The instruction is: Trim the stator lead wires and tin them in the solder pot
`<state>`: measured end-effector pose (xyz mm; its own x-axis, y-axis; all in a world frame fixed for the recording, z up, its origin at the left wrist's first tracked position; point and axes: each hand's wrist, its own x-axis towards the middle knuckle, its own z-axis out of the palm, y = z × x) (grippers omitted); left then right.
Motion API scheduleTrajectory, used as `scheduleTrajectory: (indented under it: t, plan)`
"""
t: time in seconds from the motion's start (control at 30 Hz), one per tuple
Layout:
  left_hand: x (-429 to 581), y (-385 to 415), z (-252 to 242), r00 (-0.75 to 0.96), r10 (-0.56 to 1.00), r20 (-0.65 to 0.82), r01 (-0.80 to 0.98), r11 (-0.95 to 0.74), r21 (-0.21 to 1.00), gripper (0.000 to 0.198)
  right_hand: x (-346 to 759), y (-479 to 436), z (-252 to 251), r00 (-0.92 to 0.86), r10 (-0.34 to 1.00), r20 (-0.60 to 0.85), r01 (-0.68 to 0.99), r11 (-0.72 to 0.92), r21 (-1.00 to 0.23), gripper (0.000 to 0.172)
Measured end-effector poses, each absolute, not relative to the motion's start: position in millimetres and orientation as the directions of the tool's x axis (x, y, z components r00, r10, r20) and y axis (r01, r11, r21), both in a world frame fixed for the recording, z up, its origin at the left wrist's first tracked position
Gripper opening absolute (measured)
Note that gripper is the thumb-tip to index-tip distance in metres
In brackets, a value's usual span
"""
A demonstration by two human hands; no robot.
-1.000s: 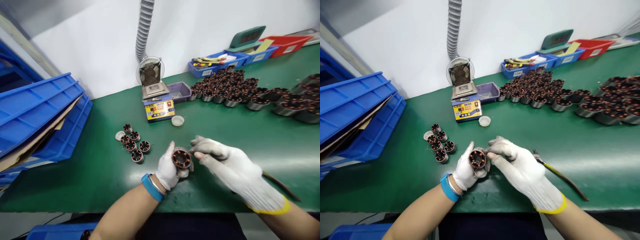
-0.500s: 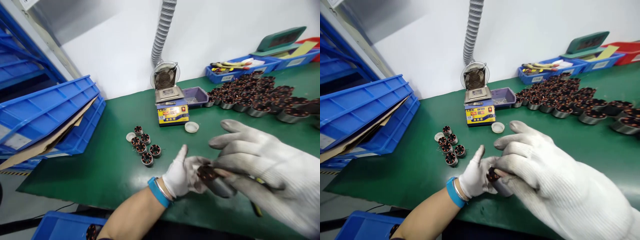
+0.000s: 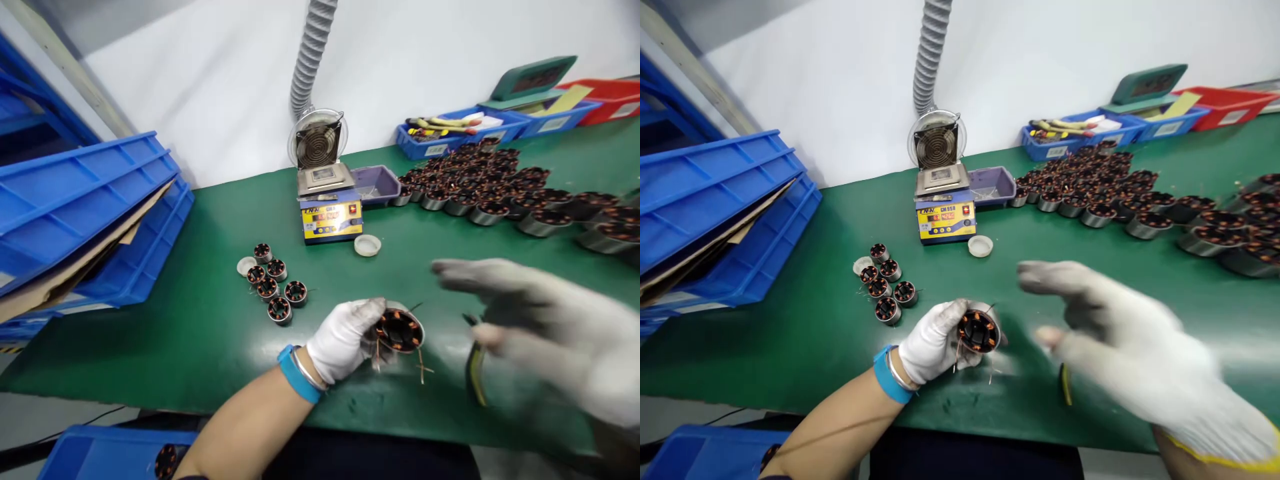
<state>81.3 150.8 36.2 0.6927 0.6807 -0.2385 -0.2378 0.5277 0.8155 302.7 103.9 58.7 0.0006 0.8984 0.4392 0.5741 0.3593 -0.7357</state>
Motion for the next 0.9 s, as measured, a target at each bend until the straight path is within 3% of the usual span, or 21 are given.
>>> scheduleTrajectory:
  t: [0.07,0.13,0.27,0.4,0.5,0.6,0.67,0.77,0.9]
  plan:
    - [80.4,151.9,34.9,0.695,0.666,-0.272,-0.164,0.514,0.842,0.078,296.9,107.9,49.8,-0.223,0.947,0.232,0.686,0.322,-0.653,0.066]
    - [80.4,152.6,34.1,0.685,0.668,-0.291,-0.111,0.49,0.864,0.079,286.9,110.9,40.8,-0.321,0.93,0.18,0.731,0.364,-0.577,0.068]
    - [80.8,153.0,36.5,0.604,0.75,-0.27,-0.039,0.366,0.93,0.073,276.7,114.8,26.6,-0.355,0.797,0.488,0.746,0.556,-0.366,0.042]
    - [78.0,152.7,43.9,0.609,0.713,-0.347,0.155,0.323,0.934,0.043,282.7,116.0,24.1,-0.365,0.682,0.634,0.773,0.601,-0.201,0.04]
    - [71.6,156.4,50.4,0.666,0.634,-0.393,0.183,0.372,0.91,0.027,287.6,113.2,28.7,-0.349,0.661,0.664,0.779,0.599,-0.186,0.042]
    - [65.4,161.2,54.7,0.586,0.761,-0.278,-0.032,0.364,0.931,0.027,291.0,110.1,33.8,-0.355,0.655,0.667,0.774,0.607,-0.183,0.046]
    - [65.4,161.0,55.1,0.442,0.881,-0.169,-0.143,0.255,0.956,0.03,292.3,109.5,34.6,-0.367,0.648,0.667,0.778,0.607,-0.162,0.048]
    - [71.6,154.7,52.7,0.325,0.945,-0.031,-0.006,0.035,0.999,0.028,292.6,110.7,32.1,-0.37,0.641,0.673,0.781,0.607,-0.149,0.052]
    - [76.9,148.8,49.3,0.524,0.848,-0.082,0.157,-0.001,0.988,0.027,293.4,113.5,34.0,-0.375,0.626,0.684,0.784,0.608,-0.127,0.05]
